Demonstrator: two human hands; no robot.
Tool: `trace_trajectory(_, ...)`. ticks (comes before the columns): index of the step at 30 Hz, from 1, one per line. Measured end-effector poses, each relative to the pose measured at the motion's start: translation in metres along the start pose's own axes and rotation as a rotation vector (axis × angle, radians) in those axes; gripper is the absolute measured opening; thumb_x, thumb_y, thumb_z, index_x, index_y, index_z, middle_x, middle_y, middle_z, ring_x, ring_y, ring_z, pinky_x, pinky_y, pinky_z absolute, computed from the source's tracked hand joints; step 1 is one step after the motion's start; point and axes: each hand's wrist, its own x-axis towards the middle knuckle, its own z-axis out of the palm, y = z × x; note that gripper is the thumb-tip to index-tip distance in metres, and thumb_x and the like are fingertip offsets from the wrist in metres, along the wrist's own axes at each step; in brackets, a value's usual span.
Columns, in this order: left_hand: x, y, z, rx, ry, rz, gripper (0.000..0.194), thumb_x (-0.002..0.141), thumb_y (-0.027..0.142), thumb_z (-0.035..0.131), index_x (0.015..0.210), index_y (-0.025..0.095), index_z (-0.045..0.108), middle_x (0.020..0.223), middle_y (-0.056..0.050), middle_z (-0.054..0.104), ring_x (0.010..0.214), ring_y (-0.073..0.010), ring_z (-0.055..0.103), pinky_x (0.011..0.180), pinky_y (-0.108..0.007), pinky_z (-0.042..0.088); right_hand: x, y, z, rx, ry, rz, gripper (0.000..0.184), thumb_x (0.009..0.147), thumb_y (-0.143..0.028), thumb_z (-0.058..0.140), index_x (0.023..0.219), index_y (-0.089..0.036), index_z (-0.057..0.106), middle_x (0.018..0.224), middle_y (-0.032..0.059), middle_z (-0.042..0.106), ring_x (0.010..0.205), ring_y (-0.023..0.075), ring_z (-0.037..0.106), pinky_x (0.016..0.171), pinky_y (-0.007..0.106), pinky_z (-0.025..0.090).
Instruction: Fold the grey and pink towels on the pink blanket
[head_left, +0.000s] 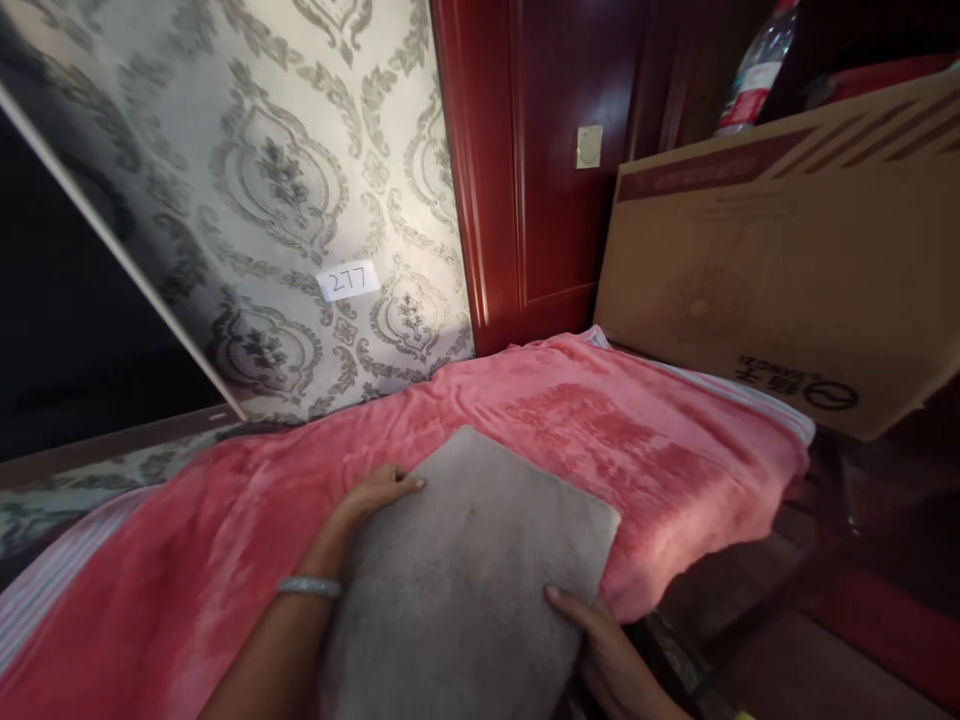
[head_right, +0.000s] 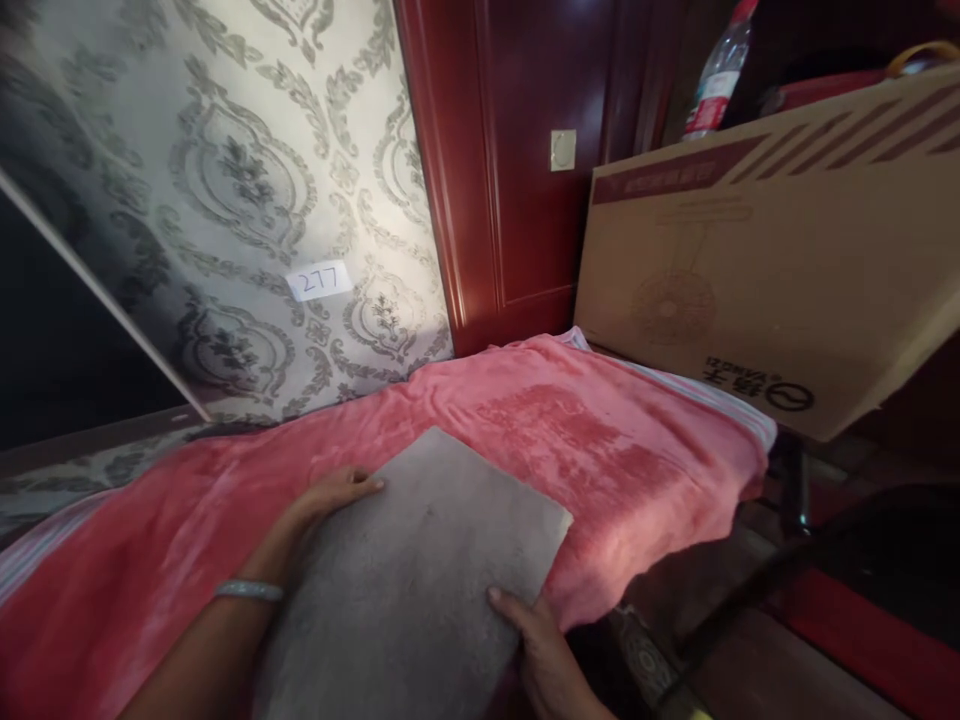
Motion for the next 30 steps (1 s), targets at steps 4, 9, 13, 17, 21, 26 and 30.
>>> trace_trajectory(4,0.001,-0.001,-0.004,-0.267,-0.258,-0.049,0.062,0.058,0.063,0.083,0.093,0.012,0.074,0.087,-0.009,0.073,0.073,-0.0207,0.064,0.067,-0.030,0.047,0.001,0.001,-0.001,0.025,-0.006,0.010,0.069,0.059,-0.051,0.089,0.115,-0.015,0.069,0.111,0.0130,0.072,0.117,0.0346,0.060,0.105,0.048,0.044)
trace_trajectory(9,0.010,-0.005,-0.007,-0.375,-0.395,-0.076,0.064,0.056,0.052,0.089,0.105,0.013,0.074,0.100,-0.016,0.076,0.088,-0.0303,0.070,0.082,-0.039,0.053,0.006,0.003,0.000,0.016,-0.018,0.018,0.067,0.060,-0.052,0.088,0.112,-0.016,0.070,0.111,0.0132,0.072,0.116,0.0351,0.061,0.103,0.048,0.046)
trace_trajectory(13,0.013,-0.010,-0.003,-0.404,-0.363,-0.044,0.067,0.062,0.051,0.087,0.118,0.017,0.072,0.112,-0.017,0.074,0.098,-0.0350,0.071,0.090,-0.046,0.053,0.010,0.005,0.005,0.050,0.021,0.002,0.068,0.057,-0.050,0.088,0.114,-0.018,0.069,0.110,0.0129,0.072,0.112,0.0348,0.063,0.099,0.047,0.047)
trace_trajectory(17,0.013,-0.012,0.000,-0.395,-0.306,-0.068,0.067,0.061,0.053,0.086,0.116,0.016,0.073,0.105,-0.017,0.076,0.095,-0.0378,0.072,0.089,-0.050,0.054,0.010,0.000,0.013,0.073,0.034,-0.005,0.064,0.054,-0.043,0.087,0.110,-0.018,0.070,0.105,0.0115,0.073,0.106,0.0326,0.065,0.097,0.044,0.048)
trace_trajectory(21,0.007,-0.001,0.001,-0.414,-0.217,-0.102,0.068,0.055,0.050,0.090,0.112,0.017,0.075,0.098,-0.014,0.078,0.090,-0.0360,0.073,0.083,-0.047,0.057,0.006,-0.016,0.022,0.044,0.070,-0.020,0.057,0.052,-0.037,0.084,0.104,-0.018,0.069,0.096,0.0085,0.073,0.096,0.0290,0.067,0.094,0.042,0.049)
trace_trajectory(26,-0.012,0.028,0.011,-0.499,-0.095,-0.140,0.058,0.052,0.041,0.092,0.102,0.015,0.076,0.089,-0.013,0.078,0.078,-0.0302,0.074,0.071,-0.038,0.059,0.009,-0.073,0.022,-0.081,0.053,-0.063,0.050,0.054,-0.033,0.082,0.099,-0.016,0.068,0.085,0.0062,0.071,0.086,0.0257,0.066,0.086,0.039,0.051)
trace_trajectory(30,-0.015,0.037,0.037,-0.601,-0.092,-0.144,0.047,0.050,0.037,0.093,0.086,0.013,0.077,0.081,-0.010,0.077,0.068,-0.0251,0.071,0.065,-0.033,0.057,0.014,-0.111,-0.009,-0.064,0.050,-0.107,0.048,0.059,-0.032,0.082,0.101,-0.017,0.066,0.085,0.0053,0.071,0.083,0.0244,0.066,0.084,0.039,0.053)
